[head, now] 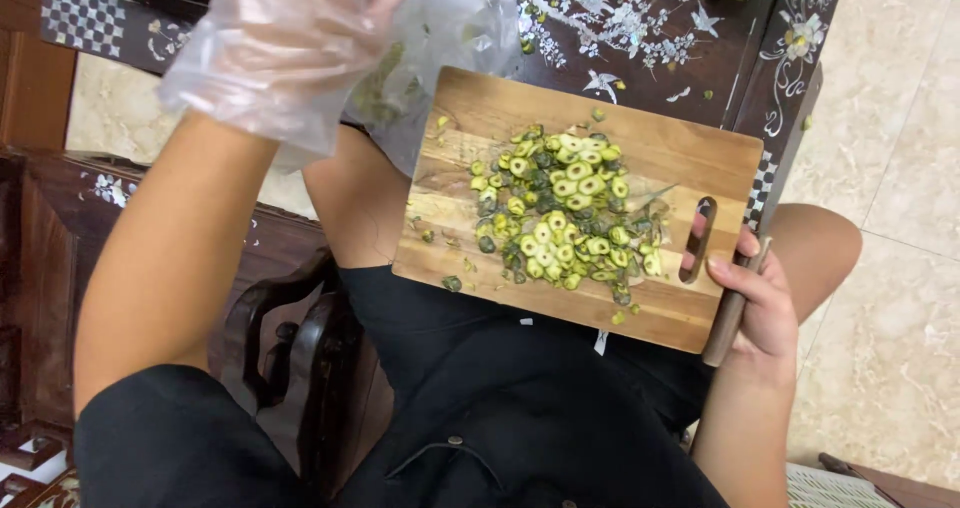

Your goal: The person sits on a chair with a cutting board on their lap and uses a knife to peel a pineapple, cutting off the eyes and skin in strips while rotating the fruit. Peeled scraps accumulate on the cutting board and the person works the peel around the whole pineapple.

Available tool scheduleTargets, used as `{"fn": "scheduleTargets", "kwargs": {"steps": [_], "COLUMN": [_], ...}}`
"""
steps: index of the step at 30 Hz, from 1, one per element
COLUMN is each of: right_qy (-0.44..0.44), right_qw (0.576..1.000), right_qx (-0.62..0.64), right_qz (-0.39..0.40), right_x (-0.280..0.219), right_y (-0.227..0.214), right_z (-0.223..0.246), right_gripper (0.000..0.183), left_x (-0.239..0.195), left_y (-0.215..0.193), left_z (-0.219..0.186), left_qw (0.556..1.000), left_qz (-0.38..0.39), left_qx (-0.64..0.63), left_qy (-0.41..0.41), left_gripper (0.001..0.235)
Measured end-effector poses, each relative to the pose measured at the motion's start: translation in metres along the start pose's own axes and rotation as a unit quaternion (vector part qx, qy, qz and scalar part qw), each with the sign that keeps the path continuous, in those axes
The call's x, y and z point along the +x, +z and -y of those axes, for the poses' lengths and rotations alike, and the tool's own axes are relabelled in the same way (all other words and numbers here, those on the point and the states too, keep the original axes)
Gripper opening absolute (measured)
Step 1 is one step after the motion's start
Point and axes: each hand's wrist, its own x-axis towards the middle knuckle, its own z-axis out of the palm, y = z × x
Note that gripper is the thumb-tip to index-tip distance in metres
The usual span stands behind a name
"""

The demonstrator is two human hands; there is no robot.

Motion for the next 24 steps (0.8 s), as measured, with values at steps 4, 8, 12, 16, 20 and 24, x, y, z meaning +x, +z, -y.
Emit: {"fn": "scheduleTargets", "kwargs": {"steps": [4,8,12,16,20,24], "right_qy": [-0.005,-0.004,-0.009,-0.069,-0.098,-0.083], "right_qw": [1.000,0.999,0.999,0.996,0.991,0.994], "right_qx": [-0.004,-0.009,-0.001,-0.055,-0.082,-0.072], "right_qz": [0.018,0.045,0.031,0.000,-0.032,-0.022], "right_x": [0.008,0.010,0.015,0.011,0.012,0.028], "right_y": [0.018,0.030,0.018,-0.006,-0.003,0.004], "right_z": [0.002,0.007,0.014,0.026,0.038,0.050], "right_gripper": [0.032,0.030,0.030,0.024,0.033,0.037], "left_x": [0.003,-0.005,-0.001,0.004,0.007,-0.002], "left_y": [-0.012,-0.016,-0.021,-0.026,-0.030,-0.022], "left_z": [-0.006,-0.008,-0.016,-0.027,-0.035,-0.039], "left_qw": [0.998,0.992,0.982,0.967,0.948,0.930], "left_qz": [0.055,0.120,0.177,0.242,0.301,0.350], "left_qx": [-0.012,-0.034,-0.051,-0.064,-0.078,-0.089], "left_qy": [0.015,0.018,0.029,0.047,0.060,0.073], "left_gripper": [0.022,0.025,0.030,0.034,0.039,0.042]}}
